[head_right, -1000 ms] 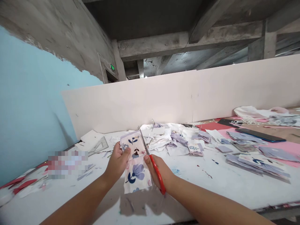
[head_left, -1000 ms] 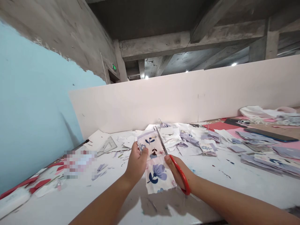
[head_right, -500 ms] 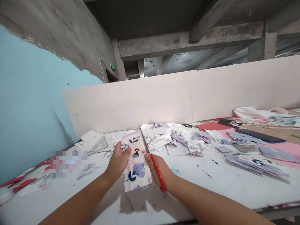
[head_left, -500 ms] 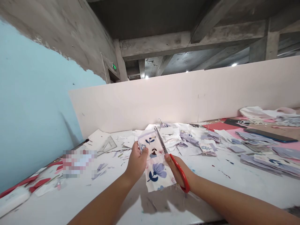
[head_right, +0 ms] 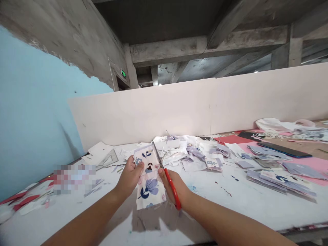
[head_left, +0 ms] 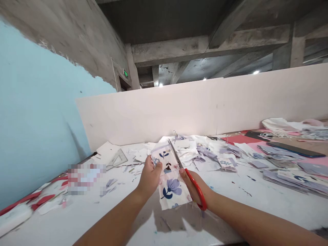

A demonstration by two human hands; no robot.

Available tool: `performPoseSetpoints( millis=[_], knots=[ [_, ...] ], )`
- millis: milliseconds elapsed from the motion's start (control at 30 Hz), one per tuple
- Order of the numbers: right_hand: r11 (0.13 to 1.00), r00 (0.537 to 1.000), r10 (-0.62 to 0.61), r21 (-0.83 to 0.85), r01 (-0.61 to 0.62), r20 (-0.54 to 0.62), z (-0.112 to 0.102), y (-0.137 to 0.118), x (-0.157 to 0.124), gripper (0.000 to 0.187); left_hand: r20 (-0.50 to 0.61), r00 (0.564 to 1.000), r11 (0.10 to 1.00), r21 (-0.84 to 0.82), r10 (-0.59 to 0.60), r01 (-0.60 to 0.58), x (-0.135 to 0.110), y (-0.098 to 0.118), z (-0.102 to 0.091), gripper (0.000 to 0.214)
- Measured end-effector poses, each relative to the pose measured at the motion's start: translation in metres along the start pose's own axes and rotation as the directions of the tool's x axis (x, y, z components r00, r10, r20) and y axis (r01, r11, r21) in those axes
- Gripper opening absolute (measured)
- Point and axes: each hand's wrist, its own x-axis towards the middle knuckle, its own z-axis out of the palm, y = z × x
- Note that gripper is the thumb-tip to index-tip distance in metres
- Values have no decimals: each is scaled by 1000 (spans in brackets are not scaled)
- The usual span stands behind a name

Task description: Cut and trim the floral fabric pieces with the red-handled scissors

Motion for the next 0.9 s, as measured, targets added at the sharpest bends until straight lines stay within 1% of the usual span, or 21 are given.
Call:
performPoseSetpoints(
  millis=[100, 233, 533, 733, 833, 900],
  knots=[
    [1000, 1000, 7, 0, -7, -8, 0, 1, 0, 43, 8, 1000, 1000, -13, -12, 12, 0, 0, 0, 35],
    [999, 1000, 27, -24, -27, -16, 1, 4, 1, 43, 2, 1000, 999, -29, 19, -19, 1, -1, 1, 34],
    [1000, 1000, 15, -10, -15, -10, 0, 8, 4, 43, 30, 998, 996, -71, 61, -59, 3, -3, 0, 34],
    [999, 999, -29, -20, 28, -30, 0, 7, 4, 47, 27, 998, 993, -101, 59, -56, 4, -5, 1, 33],
    [1000, 999, -15, 27, 16, -43, 1, 5, 3, 48, 39, 998, 991, -126, 57, -52, 3, -3, 1, 33],
    [993, 998, 37, 112, -31, -57, 2, 5, 4, 48, 37, 998, 990, -135, 57, -51, 2, -1, 1, 35]
  ],
)
